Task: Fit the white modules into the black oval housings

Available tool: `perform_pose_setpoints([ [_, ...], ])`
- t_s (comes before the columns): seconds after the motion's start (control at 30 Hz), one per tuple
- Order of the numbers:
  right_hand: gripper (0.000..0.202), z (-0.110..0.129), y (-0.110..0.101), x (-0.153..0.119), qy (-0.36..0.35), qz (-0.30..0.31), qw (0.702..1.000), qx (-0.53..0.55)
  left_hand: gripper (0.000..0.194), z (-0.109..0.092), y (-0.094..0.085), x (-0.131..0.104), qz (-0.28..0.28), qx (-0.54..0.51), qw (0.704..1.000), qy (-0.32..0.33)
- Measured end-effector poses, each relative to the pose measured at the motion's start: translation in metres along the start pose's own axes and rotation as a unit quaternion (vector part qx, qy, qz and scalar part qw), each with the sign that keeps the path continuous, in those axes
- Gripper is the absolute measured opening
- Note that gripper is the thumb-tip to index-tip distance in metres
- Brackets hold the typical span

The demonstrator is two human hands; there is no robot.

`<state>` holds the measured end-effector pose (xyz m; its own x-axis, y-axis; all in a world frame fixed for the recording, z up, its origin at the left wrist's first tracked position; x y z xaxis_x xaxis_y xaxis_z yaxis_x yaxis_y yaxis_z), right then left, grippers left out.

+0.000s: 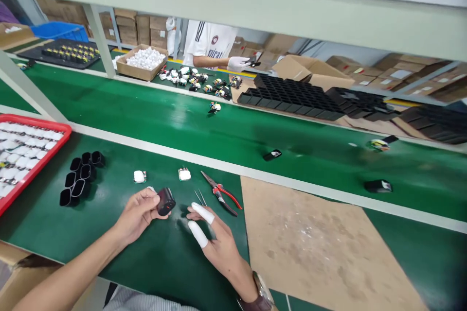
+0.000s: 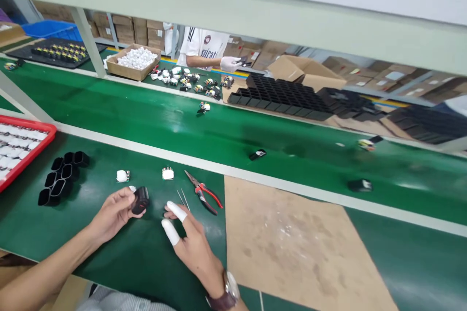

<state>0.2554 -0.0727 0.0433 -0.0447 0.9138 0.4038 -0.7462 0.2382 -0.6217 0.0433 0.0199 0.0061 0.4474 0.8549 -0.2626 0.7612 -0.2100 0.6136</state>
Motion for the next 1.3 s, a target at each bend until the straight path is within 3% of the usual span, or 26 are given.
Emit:
perform_pose_setpoints([
  [0.07, 0.045, 0.008, -0.001, 0.000, -0.027, 0.005, 1.000, -0.014, 0.032, -0.005, -0.003, 0.001, -0.040, -0.081, 0.995, -0.034],
  [0.2, 0.039, 0.020, 0.000, -0.001, -0.074, 0.000, 0.995, -0.068, 0.029, -0.010, -0.006, -0.002, -0.066, -0.100, 0.993, -0.022],
  [0.3, 0.033, 0.020, 0.003, -0.001, -0.096, 0.000, 0.989, -0.110, 0.031, -0.014, -0.005, -0.002, -0.056, -0.058, 0.997, 0.005],
  [0.37, 0.031, 0.012, 0.005, 0.003, -0.092, 0.014, 0.982, -0.161, 0.036, -0.033, -0.004, 0.008, -0.044, 0.062, 0.995, 0.067],
  [0.43, 0.032, 0.001, 0.006, 0.014, -0.079, 0.024, 0.969, -0.233, 0.040, -0.067, -0.002, 0.031, -0.047, 0.265, 0.949, 0.167],
  [0.47, 0.033, -0.005, 0.007, 0.021, -0.071, 0.030, 0.960, -0.269, 0.041, -0.087, 0.000, 0.048, -0.058, 0.388, 0.894, 0.217],
  [0.5, 0.034, -0.011, 0.009, 0.030, -0.062, 0.039, 0.951, -0.301, 0.039, -0.105, -0.001, 0.068, -0.070, 0.439, 0.864, 0.236],
  [0.6, 0.028, -0.025, 0.020, 0.063, -0.019, 0.079, 0.923, -0.376, 0.027, -0.156, -0.007, 0.134, -0.102, 0.512, 0.813, 0.259],
  [0.67, 0.025, -0.030, 0.029, 0.085, 0.006, 0.093, 0.911, -0.401, 0.025, -0.177, -0.011, 0.170, -0.121, 0.554, 0.782, 0.261],
  [0.73, 0.024, -0.032, 0.038, 0.102, 0.013, 0.095, 0.909, -0.406, 0.026, -0.186, -0.014, 0.191, -0.127, 0.587, 0.757, 0.255],
  [0.8, 0.021, -0.033, 0.045, 0.109, 0.000, 0.102, 0.912, -0.397, 0.022, -0.189, -0.017, 0.196, -0.122, 0.613, 0.739, 0.252],
  [0.87, 0.015, -0.033, 0.050, 0.105, -0.030, 0.121, 0.919, -0.375, 0.016, -0.194, -0.021, 0.184, -0.113, 0.630, 0.723, 0.262],
  [0.93, 0.019, -0.033, 0.052, 0.092, -0.076, 0.141, 0.927, -0.338, 0.032, -0.207, -0.027, 0.155, -0.109, 0.638, 0.710, 0.278],
  [1.03, 0.034, -0.039, 0.047, 0.067, -0.123, 0.111, 0.944, -0.287, 0.047, -0.231, -0.038, 0.087, -0.115, 0.647, 0.686, 0.311],
  [1.1, 0.035, -0.046, 0.042, 0.056, -0.112, 0.072, 0.952, -0.277, 0.047, -0.238, -0.046, 0.035, -0.104, 0.679, 0.648, 0.329],
  [1.2, 0.034, -0.048, 0.040, 0.051, -0.093, 0.077, 0.953, -0.277, 0.045, -0.222, -0.068, -0.028, -0.061, 0.758, 0.570, 0.312],
  [1.3, 0.029, -0.043, 0.040, 0.057, -0.074, 0.118, 0.950, -0.280, 0.053, -0.198, -0.102, -0.064, -0.083, 0.810, 0.500, 0.295],
])
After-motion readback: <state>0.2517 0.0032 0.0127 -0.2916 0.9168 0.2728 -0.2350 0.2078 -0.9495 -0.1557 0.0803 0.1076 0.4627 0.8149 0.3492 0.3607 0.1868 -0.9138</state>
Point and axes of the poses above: each hand's wrist, its own x-axis towards the middle knuckle, its own y-axis out of the palm, z = x × y, the point moved 5 cm from there along x, towards the middle knuckle, and after that the axes turned 9 degrees about -x, right-handed, at the moved point
